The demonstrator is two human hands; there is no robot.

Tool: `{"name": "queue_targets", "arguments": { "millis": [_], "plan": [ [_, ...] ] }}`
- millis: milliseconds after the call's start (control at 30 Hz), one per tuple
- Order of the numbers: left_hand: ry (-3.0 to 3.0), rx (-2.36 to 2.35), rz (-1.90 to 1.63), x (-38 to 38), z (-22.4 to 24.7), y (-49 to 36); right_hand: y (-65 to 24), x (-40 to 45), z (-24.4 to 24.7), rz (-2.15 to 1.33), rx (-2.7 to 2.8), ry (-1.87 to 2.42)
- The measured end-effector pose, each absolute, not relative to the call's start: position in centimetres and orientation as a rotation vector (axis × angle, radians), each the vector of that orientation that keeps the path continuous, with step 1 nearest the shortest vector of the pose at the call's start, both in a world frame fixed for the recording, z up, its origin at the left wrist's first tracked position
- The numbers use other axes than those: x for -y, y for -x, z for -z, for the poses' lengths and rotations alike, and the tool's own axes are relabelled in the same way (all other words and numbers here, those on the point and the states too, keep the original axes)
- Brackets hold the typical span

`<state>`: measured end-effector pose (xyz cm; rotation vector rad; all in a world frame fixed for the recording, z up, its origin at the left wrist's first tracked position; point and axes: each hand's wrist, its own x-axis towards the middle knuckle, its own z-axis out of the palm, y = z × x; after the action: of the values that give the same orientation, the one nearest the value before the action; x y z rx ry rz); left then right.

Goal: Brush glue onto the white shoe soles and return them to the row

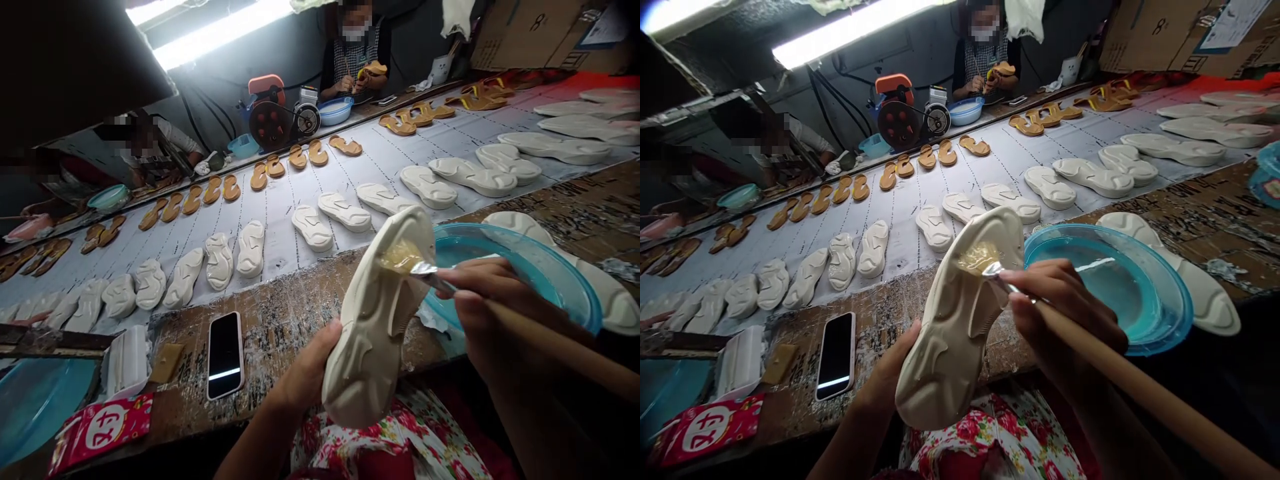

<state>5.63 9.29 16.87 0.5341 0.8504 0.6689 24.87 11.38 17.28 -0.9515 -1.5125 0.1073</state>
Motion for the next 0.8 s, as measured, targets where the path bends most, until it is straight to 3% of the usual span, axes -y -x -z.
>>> {"name": "queue_targets", "arguments": {
  "millis": [200, 467, 800],
  "plan": [
    [-0.476, -0.714, -0.737, -9.8, -17.2, -6.0, -22.8, -9.5, -16.7, -0.231, 1.743, 0.672],
    [-0.345, -0.81, -0.814, -9.7, -17.1, -5.7, -25.3, -8.0, -17.1, -0.211, 1.771, 0.869],
    [-0.302, -0.776, -0.935, -10.2, -17.6, -6.8, -25.1, -7.4, -17.1, -0.255, 1.831, 0.767]
  ]
}}
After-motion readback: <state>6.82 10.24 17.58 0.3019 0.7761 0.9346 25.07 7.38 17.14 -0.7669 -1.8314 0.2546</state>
